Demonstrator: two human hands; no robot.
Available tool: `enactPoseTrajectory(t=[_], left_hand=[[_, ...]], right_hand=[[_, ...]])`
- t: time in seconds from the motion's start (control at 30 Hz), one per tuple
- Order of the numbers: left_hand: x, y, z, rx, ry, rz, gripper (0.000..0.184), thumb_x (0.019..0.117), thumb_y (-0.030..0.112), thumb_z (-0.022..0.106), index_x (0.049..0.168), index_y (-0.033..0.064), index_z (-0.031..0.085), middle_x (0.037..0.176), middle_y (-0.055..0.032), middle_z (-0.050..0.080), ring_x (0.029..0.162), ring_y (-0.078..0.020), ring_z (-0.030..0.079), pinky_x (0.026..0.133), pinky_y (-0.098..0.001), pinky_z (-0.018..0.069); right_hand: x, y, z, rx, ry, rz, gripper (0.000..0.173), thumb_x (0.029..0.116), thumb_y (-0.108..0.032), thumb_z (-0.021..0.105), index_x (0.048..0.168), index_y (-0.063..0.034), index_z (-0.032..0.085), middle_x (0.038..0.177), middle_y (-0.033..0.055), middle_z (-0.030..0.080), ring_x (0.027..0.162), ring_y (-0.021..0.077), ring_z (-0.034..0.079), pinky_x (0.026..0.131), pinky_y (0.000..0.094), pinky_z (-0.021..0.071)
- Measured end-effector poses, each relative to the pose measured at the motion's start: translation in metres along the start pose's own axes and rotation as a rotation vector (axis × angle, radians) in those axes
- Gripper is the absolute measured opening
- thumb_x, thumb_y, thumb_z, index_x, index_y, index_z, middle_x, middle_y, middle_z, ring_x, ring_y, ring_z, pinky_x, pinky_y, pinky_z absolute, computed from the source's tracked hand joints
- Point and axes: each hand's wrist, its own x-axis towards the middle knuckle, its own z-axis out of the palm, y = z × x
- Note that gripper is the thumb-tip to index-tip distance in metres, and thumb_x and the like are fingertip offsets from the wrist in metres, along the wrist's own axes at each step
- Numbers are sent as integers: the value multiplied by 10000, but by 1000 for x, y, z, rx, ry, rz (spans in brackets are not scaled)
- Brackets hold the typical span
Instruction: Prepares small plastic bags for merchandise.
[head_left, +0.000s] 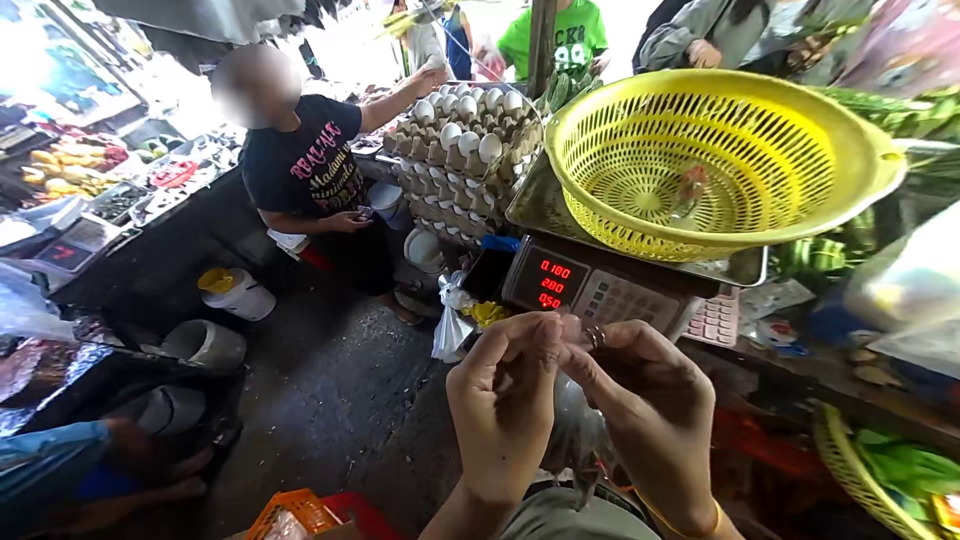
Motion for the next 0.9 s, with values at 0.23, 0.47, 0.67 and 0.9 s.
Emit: enactPoseTrajectory(t=[0.23, 0.47, 0.67, 0.9], left_hand=[[-7, 1, 5, -12, -73, 20, 369, 919, 157, 761, 1141, -116, 650, 1084, -131, 736, 1002, -156, 731, 844, -291, 637], [2, -5, 2, 77, -2, -16, 124, 970, 2, 649, 1041, -75, 716, 914, -103, 769, 820, -134, 754, 725, -260, 643], [7, -17, 2, 221, 30, 116, 139, 972, 9, 652, 1071, -79, 695, 944, -112, 772, 846, -163, 768, 743, -286, 662], [6, -14, 3, 227, 44, 105, 155, 1009, 37, 599, 1079, -63, 695, 948, -95, 780, 869, -145, 768, 754, -256, 646]], right_hand=[[2, 5, -3, 34, -3, -26, 150, 880, -44, 777, 999, -13, 692, 881, 18, 741, 763, 74, 709, 709, 209, 619], [1, 2, -4, -26, -13, -3, 171, 865, -30, 788, 997, -15, 680, 863, 5, 735, 694, 40, 681, 607, 168, 587], [3, 0, -19, 61, -97, -25, 227, 1087, -111, 454, 991, -51, 651, 846, -30, 720, 624, -31, 589, 532, 112, 469], [5, -19, -23, 309, -226, 48, 243, 1092, -167, 481, 1016, -49, 679, 840, -32, 692, 630, -43, 562, 549, 103, 463]])
